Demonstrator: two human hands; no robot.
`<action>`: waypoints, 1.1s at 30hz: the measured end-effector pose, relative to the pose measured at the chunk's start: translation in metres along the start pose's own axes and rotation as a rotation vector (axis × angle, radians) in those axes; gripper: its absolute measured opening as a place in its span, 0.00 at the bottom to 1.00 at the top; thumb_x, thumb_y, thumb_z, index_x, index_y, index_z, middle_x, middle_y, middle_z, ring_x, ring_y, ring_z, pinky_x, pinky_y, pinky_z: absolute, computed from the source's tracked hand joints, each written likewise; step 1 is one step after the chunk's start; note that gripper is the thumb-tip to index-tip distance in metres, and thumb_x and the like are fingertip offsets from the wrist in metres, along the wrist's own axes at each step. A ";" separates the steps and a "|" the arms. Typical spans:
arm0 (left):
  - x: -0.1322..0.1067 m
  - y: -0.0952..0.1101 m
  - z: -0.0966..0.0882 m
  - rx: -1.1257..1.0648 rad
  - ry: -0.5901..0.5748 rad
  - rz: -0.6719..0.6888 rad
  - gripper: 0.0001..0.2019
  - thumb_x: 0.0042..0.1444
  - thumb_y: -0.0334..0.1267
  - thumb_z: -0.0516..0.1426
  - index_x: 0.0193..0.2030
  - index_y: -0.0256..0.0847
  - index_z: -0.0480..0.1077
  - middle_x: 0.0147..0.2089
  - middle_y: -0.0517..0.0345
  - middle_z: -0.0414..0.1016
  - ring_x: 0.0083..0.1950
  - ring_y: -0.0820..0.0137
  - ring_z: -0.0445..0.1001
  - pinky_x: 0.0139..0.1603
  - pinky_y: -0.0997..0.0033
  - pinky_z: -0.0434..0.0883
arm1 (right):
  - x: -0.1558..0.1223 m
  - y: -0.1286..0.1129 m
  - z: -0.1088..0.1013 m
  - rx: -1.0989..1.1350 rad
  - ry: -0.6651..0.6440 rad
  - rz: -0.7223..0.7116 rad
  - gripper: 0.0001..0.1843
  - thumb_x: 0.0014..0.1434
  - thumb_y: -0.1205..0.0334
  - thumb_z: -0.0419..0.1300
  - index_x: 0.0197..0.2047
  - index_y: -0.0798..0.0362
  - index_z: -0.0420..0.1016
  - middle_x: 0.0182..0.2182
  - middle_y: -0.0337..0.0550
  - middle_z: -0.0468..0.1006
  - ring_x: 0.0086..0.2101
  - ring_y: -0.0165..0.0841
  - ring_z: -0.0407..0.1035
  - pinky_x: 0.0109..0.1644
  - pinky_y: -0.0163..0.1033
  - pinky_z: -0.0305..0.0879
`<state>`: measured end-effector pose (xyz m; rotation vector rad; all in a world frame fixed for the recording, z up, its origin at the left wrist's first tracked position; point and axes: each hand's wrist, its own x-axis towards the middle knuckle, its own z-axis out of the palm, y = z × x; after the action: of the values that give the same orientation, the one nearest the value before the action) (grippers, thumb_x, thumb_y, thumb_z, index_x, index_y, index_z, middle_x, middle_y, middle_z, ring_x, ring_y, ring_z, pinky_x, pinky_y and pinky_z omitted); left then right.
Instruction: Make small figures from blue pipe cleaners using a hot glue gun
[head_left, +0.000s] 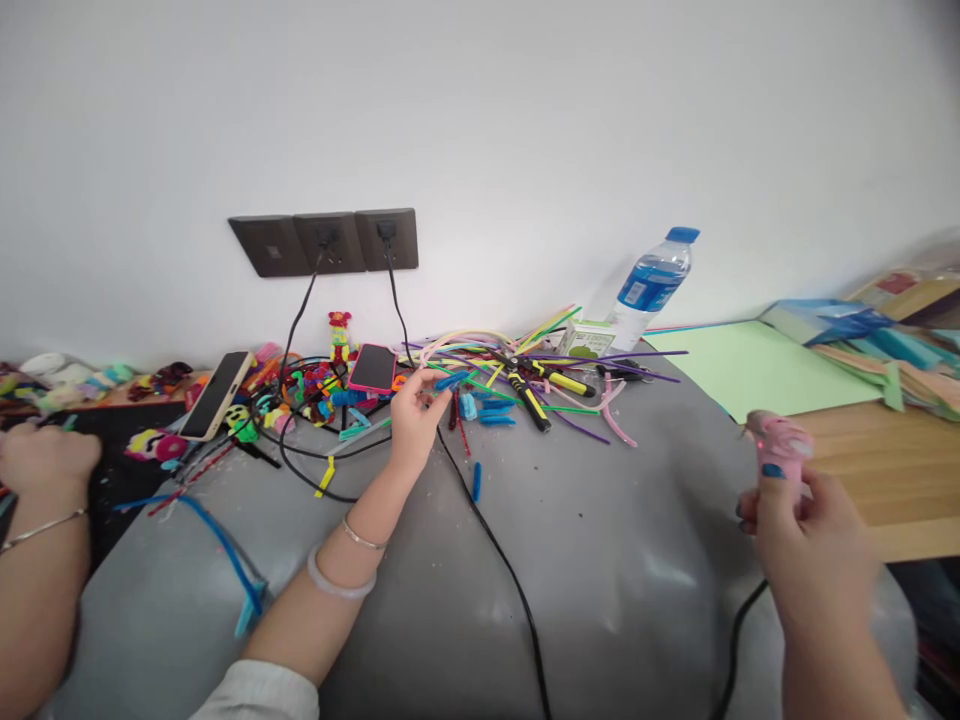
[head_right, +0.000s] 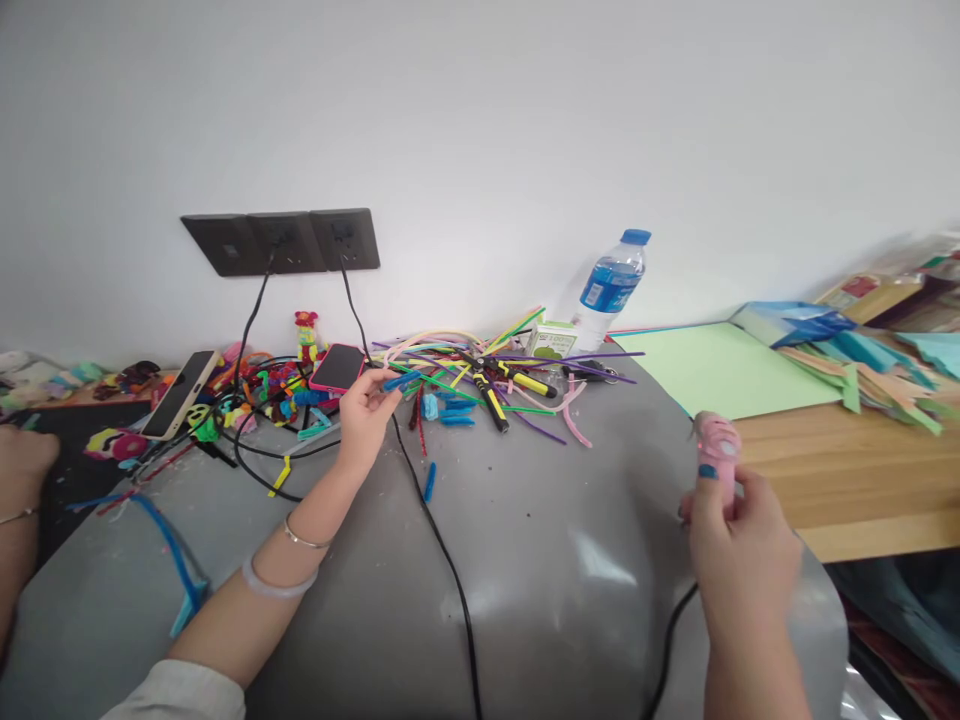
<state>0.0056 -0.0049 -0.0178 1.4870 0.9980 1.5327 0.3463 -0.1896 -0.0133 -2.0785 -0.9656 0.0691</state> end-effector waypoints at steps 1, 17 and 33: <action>0.001 -0.001 -0.001 0.001 0.008 0.002 0.07 0.52 0.35 0.61 0.39 0.39 0.74 0.41 0.52 0.78 0.45 0.65 0.77 0.39 0.72 0.72 | 0.002 0.004 0.000 -0.102 0.043 0.011 0.18 0.63 0.43 0.53 0.32 0.48 0.69 0.21 0.45 0.70 0.22 0.42 0.63 0.28 0.43 0.52; -0.001 -0.001 0.003 -0.065 -0.088 -0.070 0.07 0.50 0.34 0.62 0.37 0.38 0.74 0.39 0.52 0.78 0.43 0.65 0.78 0.36 0.74 0.72 | -0.038 -0.077 0.079 0.185 -0.426 -0.601 0.07 0.63 0.59 0.55 0.34 0.49 0.73 0.32 0.45 0.76 0.32 0.39 0.71 0.36 0.43 0.66; -0.004 0.000 0.005 -0.109 -0.276 -0.129 0.09 0.48 0.36 0.63 0.38 0.37 0.76 0.37 0.55 0.76 0.37 0.71 0.73 0.34 0.76 0.70 | -0.061 -0.130 0.122 -0.013 -0.722 -0.702 0.11 0.55 0.74 0.57 0.27 0.49 0.70 0.30 0.46 0.76 0.31 0.39 0.70 0.35 0.42 0.63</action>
<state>0.0103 -0.0081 -0.0190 1.4797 0.8174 1.2316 0.1797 -0.1014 -0.0192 -1.6144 -2.0798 0.4649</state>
